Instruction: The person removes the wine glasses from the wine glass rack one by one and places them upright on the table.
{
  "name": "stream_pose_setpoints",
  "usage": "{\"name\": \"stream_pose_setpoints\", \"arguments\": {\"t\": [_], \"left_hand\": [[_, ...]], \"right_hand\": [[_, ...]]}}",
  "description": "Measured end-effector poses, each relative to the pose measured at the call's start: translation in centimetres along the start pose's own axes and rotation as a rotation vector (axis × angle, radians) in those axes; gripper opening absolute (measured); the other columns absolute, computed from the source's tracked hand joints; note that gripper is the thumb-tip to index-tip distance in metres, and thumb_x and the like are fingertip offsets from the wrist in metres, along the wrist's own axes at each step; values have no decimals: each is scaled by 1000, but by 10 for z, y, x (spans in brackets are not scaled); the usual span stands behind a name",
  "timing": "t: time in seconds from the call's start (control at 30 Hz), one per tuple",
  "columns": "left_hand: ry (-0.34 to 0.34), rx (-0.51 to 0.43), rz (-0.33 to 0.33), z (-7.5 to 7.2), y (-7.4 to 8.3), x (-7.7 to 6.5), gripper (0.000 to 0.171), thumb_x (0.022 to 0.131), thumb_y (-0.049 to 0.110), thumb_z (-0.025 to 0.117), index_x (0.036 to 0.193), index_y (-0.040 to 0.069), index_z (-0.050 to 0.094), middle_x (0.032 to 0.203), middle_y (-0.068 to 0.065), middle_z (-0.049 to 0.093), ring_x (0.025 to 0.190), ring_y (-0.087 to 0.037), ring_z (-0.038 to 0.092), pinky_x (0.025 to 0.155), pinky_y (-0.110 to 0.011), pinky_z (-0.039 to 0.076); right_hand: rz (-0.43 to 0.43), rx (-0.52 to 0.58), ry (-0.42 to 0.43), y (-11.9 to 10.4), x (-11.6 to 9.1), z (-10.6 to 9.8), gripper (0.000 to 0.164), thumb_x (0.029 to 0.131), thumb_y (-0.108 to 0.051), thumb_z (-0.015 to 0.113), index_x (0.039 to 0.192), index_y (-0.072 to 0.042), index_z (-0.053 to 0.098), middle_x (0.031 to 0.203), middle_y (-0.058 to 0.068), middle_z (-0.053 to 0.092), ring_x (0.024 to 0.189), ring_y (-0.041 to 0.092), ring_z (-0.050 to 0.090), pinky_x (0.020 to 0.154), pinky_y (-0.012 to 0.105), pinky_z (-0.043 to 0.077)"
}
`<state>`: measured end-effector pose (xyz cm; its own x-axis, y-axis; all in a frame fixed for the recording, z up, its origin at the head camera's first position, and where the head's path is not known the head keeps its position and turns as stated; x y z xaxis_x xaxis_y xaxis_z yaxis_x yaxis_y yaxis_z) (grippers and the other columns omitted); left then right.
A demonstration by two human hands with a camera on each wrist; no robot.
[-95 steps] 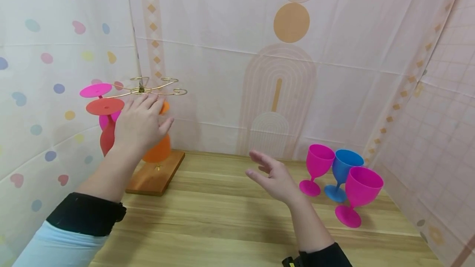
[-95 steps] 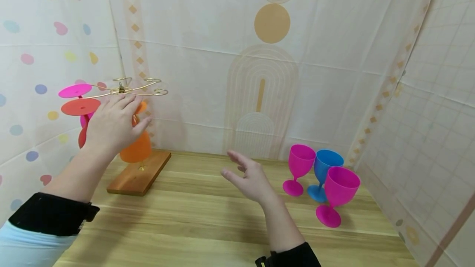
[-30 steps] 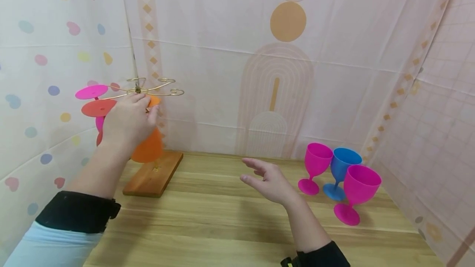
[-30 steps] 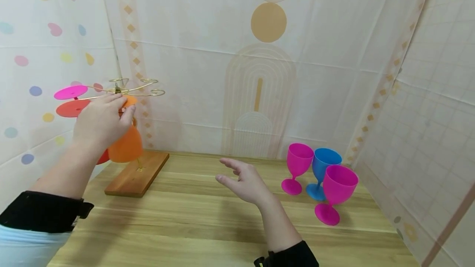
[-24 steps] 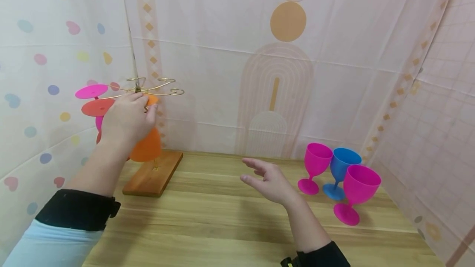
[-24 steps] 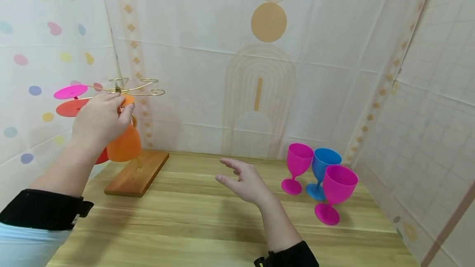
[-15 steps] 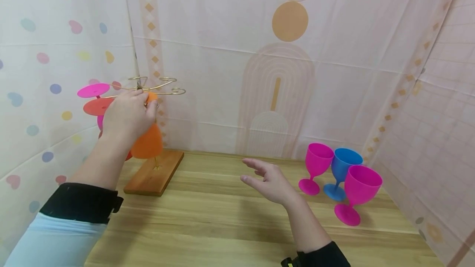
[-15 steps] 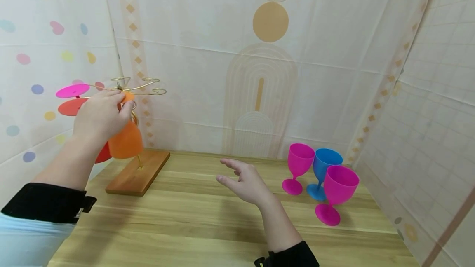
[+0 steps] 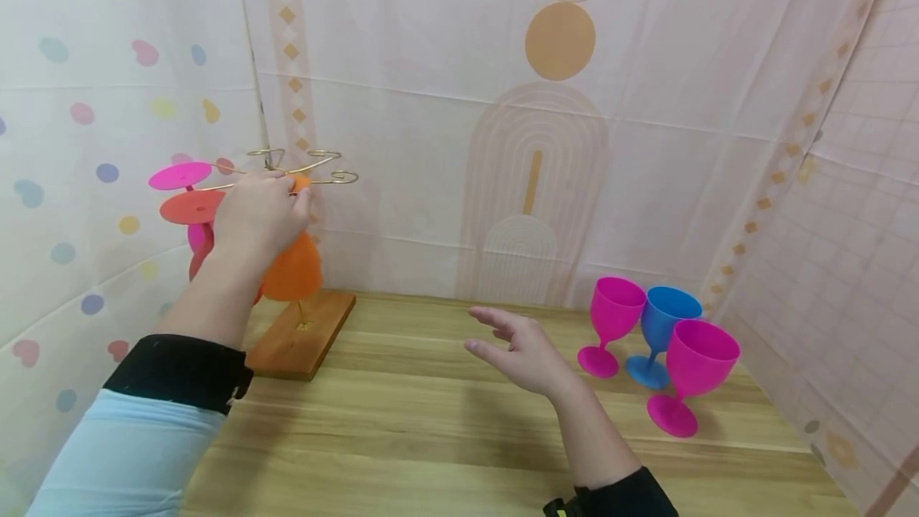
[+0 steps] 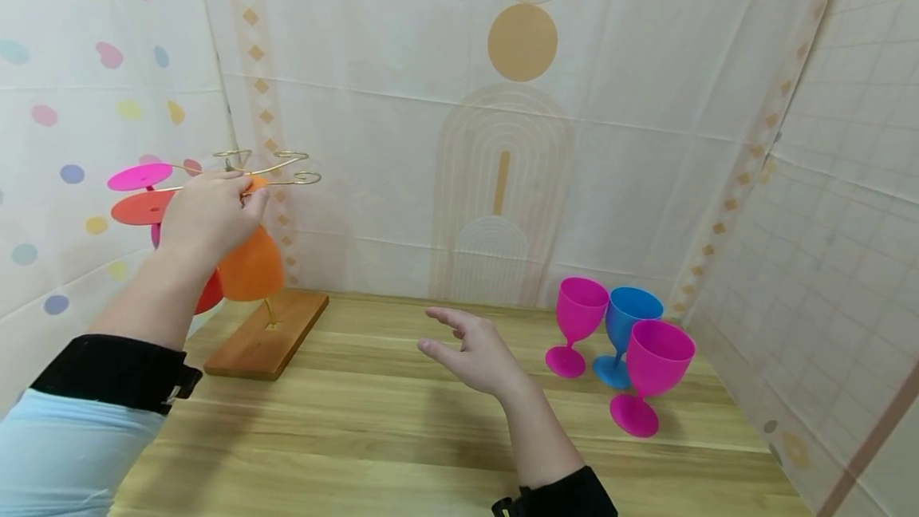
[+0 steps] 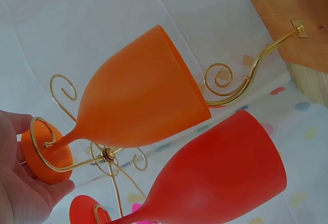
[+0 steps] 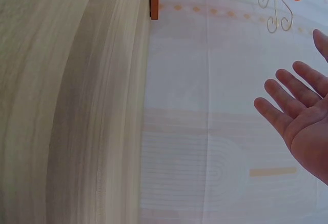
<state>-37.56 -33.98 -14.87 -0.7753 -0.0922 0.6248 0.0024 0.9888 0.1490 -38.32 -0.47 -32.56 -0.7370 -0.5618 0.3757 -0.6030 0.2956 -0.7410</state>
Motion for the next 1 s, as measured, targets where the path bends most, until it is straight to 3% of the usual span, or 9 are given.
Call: {"name": "stream_pose_setpoints", "arguments": {"t": [0.13,0.33,0.5,0.77,0.87,1.0], "left_hand": [[-9,-1,-2,4,2,3,39,103,29,45,107,-5,67,114,-28,62,107,-47,52,80,-59,53],[-26,22,12,7,7,8,43,104,29,44,119,-4,66,120,-29,61,113,-47,51,80,-60,54],[-21,36,28,8,10,9,42,105,30,45,113,-5,66,110,-28,62,105,-48,53,69,-56,56],[-74,112,55,16,14,9,42,106,33,49,119,-4,63,129,-26,59,112,-46,54,65,-53,57],[-89,95,56,19,15,8,42,107,34,48,117,-3,63,139,-25,55,123,-46,50,68,-56,58],[-71,84,75,19,20,7,42,107,33,49,121,-4,63,145,-25,51,133,-46,44,83,-62,55]], "right_hand": [[8,-6,1,-1,-1,0,53,97,-37,71,145,-21,57,146,2,57,135,29,52,112,47,41],[5,-15,6,-2,-1,0,53,97,-38,70,146,-21,57,146,1,57,134,29,53,111,48,42],[8,-14,5,-3,-1,1,53,97,-38,71,145,-22,57,146,1,57,134,31,53,110,49,42],[-10,-18,-4,-4,1,3,53,97,-37,70,146,-19,57,146,2,57,134,31,52,111,48,42],[-7,-21,-6,-3,2,4,53,97,-38,70,145,-19,58,145,1,57,134,30,53,111,48,42],[-12,-12,-13,-3,1,5,53,97,-37,71,145,-18,58,146,3,57,134,30,53,111,48,42]]}}
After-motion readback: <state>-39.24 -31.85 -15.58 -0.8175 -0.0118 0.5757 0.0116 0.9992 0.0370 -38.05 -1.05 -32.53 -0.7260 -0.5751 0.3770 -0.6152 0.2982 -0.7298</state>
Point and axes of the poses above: each hand's wrist, its own x-axis towards the middle knuckle, its own z-axis out of the palm, y = z × x, the point moved 9 cm from there along x, towards the middle knuckle
